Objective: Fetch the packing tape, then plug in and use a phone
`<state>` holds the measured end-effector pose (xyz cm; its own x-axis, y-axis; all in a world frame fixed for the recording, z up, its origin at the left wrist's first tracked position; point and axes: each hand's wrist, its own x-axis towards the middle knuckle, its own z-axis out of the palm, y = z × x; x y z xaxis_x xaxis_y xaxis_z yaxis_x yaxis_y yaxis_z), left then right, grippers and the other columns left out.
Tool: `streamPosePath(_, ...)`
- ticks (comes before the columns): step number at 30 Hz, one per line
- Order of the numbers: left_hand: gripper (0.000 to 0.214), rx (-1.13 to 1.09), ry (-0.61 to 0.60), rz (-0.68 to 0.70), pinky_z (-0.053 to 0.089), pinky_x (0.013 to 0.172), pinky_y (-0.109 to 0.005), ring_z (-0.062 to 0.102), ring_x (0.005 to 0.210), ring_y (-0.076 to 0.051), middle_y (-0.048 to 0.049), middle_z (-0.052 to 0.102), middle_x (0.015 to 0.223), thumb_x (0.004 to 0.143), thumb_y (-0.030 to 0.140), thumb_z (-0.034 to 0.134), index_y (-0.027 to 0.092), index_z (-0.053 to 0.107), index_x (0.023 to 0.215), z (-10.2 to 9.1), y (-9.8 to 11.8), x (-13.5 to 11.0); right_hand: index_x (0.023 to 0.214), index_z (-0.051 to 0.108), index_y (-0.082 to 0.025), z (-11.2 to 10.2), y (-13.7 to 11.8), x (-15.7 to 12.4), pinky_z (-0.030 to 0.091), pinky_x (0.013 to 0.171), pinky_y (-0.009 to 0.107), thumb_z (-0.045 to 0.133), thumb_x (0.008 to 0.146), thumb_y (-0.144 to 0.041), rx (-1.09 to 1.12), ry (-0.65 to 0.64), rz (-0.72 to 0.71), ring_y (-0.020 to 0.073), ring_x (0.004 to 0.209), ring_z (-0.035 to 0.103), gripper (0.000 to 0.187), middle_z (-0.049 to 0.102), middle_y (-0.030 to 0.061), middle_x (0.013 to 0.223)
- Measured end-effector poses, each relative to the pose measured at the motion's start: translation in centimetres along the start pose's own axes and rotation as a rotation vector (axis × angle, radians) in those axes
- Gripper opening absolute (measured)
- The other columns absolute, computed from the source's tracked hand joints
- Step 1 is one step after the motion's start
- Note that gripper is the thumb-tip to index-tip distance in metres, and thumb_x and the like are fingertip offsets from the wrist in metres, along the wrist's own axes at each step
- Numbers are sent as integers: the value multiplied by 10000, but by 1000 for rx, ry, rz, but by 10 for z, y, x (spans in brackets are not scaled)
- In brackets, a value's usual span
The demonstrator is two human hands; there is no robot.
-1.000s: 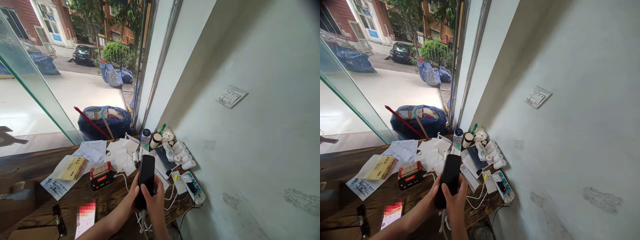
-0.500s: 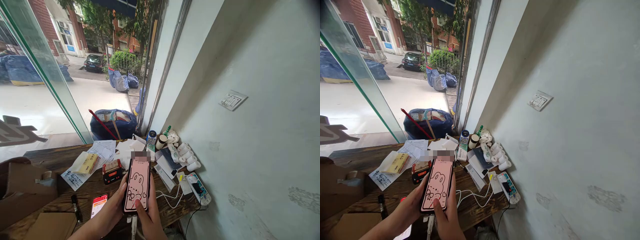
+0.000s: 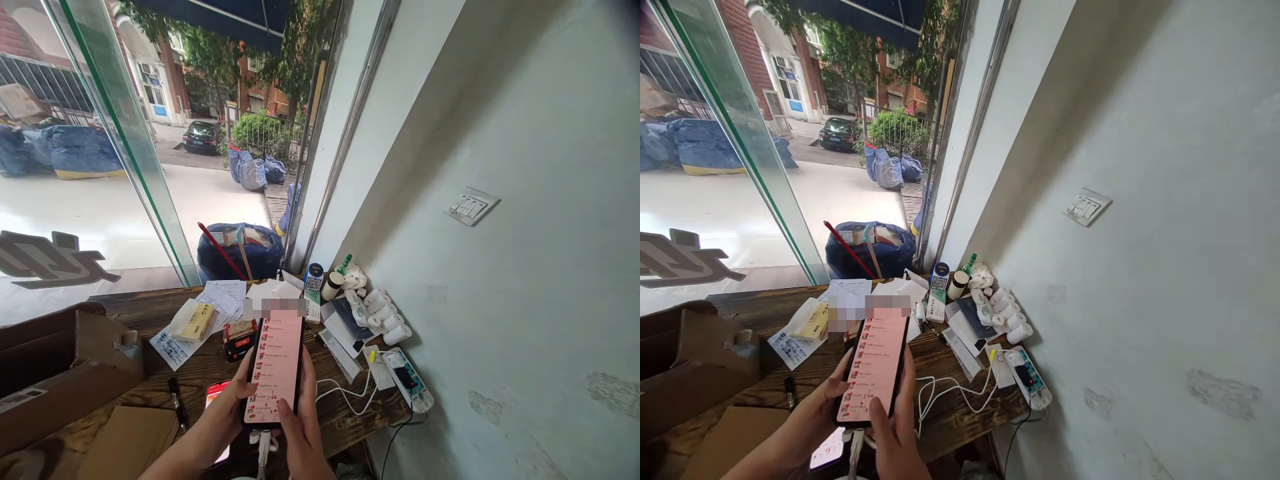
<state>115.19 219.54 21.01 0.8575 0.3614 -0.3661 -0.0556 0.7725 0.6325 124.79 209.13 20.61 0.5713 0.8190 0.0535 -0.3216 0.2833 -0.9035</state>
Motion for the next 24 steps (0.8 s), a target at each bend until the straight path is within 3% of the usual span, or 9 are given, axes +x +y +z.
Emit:
streamPosePath(3,840,16,-23,-5,531,725,-405,596,1021,-301,-31,486,1391,705,335,549,380,183,1459,4,4,-5,1373,386,-296,-9,3,5,405,1071,478,561,828,-517,-27,51,51,281,1305,446,614,465,76,1433)
streamPosePath(6,846,34,-43,8,546,701,-419,603,961,-300,-60,509,1351,673,323,549,339,217,1452,8,8,-9,1279,490,-294,-15,4,11,453,1020,457,597,780,-451,-43,75,81,272,1220,529,535,578,60,1321)
streamPosePath(9,865,32,-39,20,554,711,-432,591,1004,-320,-67,501,1356,673,299,540,331,190,1463,6,11,-11,1236,532,-272,-14,-4,20,460,1005,427,628,736,-376,-66,-1,66,265,1188,553,519,609,54,1283)
streamPosePath(13,954,14,3,-34,545,750,-433,585,1037,-325,-41,480,1381,636,321,569,369,113,1473,-1,10,-14,1122,606,-235,-8,-20,36,473,962,379,595,792,-420,-110,-87,61,242,1100,596,378,672,56,1153)
streamPosePath(17,1064,10,71,-29,542,743,-427,584,1032,-334,-73,496,1366,573,345,613,341,60,1482,-1,9,-17,1112,571,-202,-9,-32,45,489,911,384,597,826,-458,-252,-202,53,236,1028,617,384,668,91,1112)
streamPosePath(21,1019,9,45,9,542,730,-458,590,1016,-350,-85,515,1348,589,366,591,326,99,1481,3,11,-17,1291,437,-239,-12,-38,42,450,986,428,737,733,-392,-397,-358,56,259,1157,551,652,587,92,1268)
streamPosePath(24,923,3,6,23,541,733,-443,574,1053,-349,-69,519,1347,609,351,572,326,212,1459,4,12,-18,1357,364,-257,-12,-40,38,405,1049,441,605,854,-424,-356,-409,91,243,1234,500,582,529,92,1348)
